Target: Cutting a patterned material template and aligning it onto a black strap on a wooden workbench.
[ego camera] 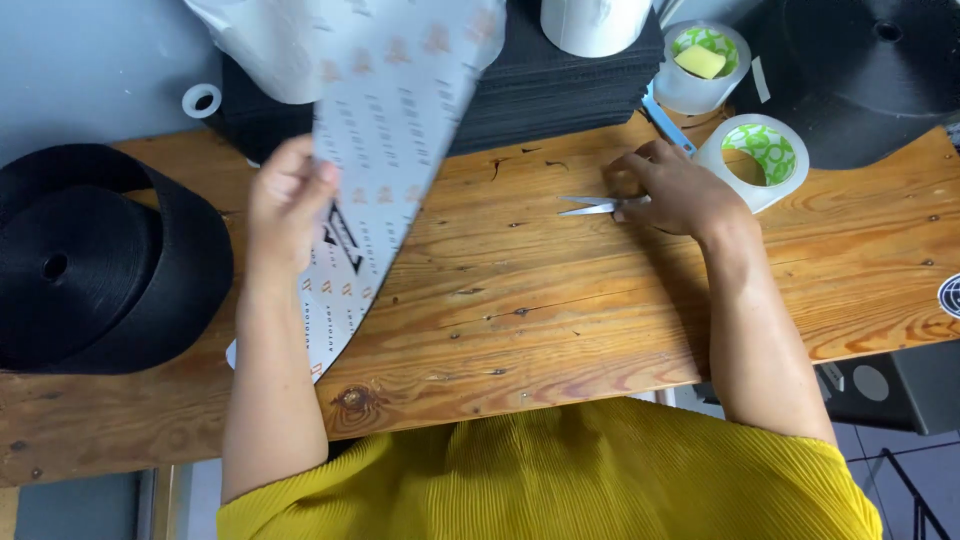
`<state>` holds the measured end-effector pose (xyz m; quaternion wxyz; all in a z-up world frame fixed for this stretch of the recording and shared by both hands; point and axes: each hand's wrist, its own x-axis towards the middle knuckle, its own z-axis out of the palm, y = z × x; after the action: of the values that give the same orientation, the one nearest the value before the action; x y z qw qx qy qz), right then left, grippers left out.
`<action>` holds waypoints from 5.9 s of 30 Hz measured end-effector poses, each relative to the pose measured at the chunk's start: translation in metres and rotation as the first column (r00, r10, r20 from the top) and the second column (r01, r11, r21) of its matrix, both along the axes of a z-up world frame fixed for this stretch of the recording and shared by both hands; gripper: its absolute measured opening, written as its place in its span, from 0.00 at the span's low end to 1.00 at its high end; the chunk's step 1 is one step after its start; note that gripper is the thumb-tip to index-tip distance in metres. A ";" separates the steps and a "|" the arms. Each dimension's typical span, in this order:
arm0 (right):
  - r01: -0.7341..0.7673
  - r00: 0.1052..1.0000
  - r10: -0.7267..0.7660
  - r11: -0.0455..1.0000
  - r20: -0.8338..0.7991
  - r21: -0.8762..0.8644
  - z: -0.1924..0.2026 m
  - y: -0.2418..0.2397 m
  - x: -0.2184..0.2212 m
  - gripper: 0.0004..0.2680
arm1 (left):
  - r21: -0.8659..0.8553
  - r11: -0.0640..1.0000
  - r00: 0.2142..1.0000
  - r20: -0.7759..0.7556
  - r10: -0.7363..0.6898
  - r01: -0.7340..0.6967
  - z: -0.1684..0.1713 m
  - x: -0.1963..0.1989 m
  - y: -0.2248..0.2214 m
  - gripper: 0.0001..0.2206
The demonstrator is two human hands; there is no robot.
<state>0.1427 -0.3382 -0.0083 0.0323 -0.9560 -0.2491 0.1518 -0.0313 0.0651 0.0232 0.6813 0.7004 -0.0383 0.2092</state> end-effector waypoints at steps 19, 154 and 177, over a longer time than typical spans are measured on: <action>-0.308 0.856 0.145 0.913 0.495 0.265 -0.046 0.028 0.010 0.06 | 0.103 0.992 0.998 -0.004 -0.068 0.068 -0.028 0.015 -0.004 0.09; -0.483 0.437 0.878 0.411 -0.194 0.773 -0.026 0.116 -0.113 0.06 | -0.252 0.966 0.985 0.143 0.093 -0.055 -0.016 0.008 0.019 0.09; -0.211 0.963 0.267 0.689 0.028 0.694 0.032 0.051 -0.050 0.08 | 0.012 1.000 0.997 0.067 0.027 -0.028 -0.019 0.010 0.002 0.04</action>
<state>0.0932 -0.2871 0.0232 0.3753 -0.8274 -0.4087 0.0867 -0.0212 0.0674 0.0037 0.6722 0.6978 -0.0529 0.2417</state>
